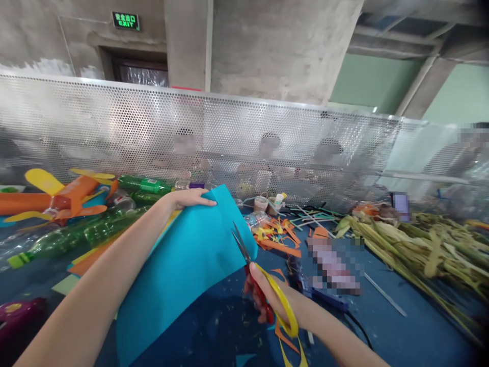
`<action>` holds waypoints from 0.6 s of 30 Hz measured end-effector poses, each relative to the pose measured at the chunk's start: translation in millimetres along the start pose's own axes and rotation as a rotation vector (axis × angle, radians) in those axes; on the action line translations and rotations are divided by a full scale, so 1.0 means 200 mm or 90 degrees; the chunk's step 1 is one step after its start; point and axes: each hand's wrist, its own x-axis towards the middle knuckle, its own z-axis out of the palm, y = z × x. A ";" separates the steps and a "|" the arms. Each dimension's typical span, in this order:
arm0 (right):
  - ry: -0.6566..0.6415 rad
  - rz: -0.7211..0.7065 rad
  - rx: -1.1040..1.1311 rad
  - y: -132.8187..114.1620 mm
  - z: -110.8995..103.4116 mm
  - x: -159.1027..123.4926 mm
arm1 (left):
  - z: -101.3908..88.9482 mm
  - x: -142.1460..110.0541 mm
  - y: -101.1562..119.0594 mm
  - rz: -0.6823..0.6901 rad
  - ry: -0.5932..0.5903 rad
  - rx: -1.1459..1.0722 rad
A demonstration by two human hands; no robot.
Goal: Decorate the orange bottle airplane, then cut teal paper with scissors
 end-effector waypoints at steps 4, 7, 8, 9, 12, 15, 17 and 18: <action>-0.048 0.009 -0.020 -0.08 -0.05 -0.05 | 0.00 -0.01 -0.08 -0.002 -0.033 -0.093; -0.045 -0.033 -0.076 -0.12 -0.08 -0.07 | -0.01 -0.01 -0.12 -0.005 -0.039 -0.130; -0.048 -0.028 -0.082 -0.12 -0.09 -0.07 | -0.01 -0.01 -0.14 -0.006 -0.035 -0.135; -0.057 -0.014 -0.080 -0.13 -0.09 -0.07 | 0.00 -0.01 -0.15 -0.007 -0.031 -0.137; -0.119 0.055 -0.040 -0.13 -0.11 -0.06 | 0.02 -0.03 -0.17 0.001 -0.028 -0.130; -0.140 0.082 -0.004 -0.14 -0.11 -0.05 | 0.06 -0.04 -0.18 0.025 -0.056 -0.094; -0.122 0.071 -0.015 -0.15 -0.11 -0.05 | 0.08 -0.05 -0.18 0.037 -0.076 -0.062; -0.111 0.063 -0.035 -0.16 -0.10 -0.05 | 0.09 -0.05 -0.18 0.041 -0.083 -0.049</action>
